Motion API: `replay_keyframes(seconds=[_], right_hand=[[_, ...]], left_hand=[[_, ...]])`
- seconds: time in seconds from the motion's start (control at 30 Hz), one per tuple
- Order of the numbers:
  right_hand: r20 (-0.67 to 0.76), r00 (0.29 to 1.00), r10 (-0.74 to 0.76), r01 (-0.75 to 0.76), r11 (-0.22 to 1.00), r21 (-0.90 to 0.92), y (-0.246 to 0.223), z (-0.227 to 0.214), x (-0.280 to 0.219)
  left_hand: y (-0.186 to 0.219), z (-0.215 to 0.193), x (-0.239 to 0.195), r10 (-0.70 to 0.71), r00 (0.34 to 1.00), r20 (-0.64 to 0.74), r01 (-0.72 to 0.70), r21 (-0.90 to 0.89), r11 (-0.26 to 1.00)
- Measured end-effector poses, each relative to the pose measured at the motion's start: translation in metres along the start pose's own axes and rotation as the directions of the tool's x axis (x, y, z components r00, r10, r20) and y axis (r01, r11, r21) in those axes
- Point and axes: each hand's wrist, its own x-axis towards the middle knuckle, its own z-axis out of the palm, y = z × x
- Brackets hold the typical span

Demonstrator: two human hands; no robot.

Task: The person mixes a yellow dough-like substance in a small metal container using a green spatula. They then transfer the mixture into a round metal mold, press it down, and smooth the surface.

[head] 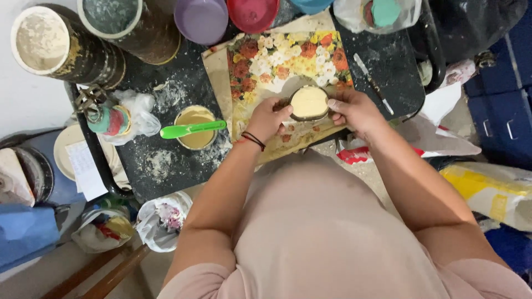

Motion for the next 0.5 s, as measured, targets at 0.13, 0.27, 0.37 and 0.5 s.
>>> replay_keyframes(seconds=[0.13,0.27,0.37,0.5], right_hand=[[0.019,1.000,0.011,-0.010,0.998,-0.054,-0.015,0.003,-0.005],[0.011,1.000,0.004,-0.004,0.998,-0.056,-0.005,-0.001,-0.003],[0.018,1.000,0.026,-0.024,0.998,-0.055,-0.005,-0.004,0.000],[0.092,0.995,0.028,-0.016,0.991,-0.133,-0.012,-0.007,-0.002]], left_hand=[[0.013,-0.001,-0.015,-0.010,1.000,-0.013,0.009,-0.025,1.000],[0.006,0.002,-0.015,-0.001,1.000,-0.021,0.001,-0.018,1.000],[0.007,0.003,-0.016,0.012,0.999,-0.041,-0.012,0.015,1.000],[0.002,0.005,-0.017,0.017,0.997,-0.074,-0.014,0.045,0.999]])
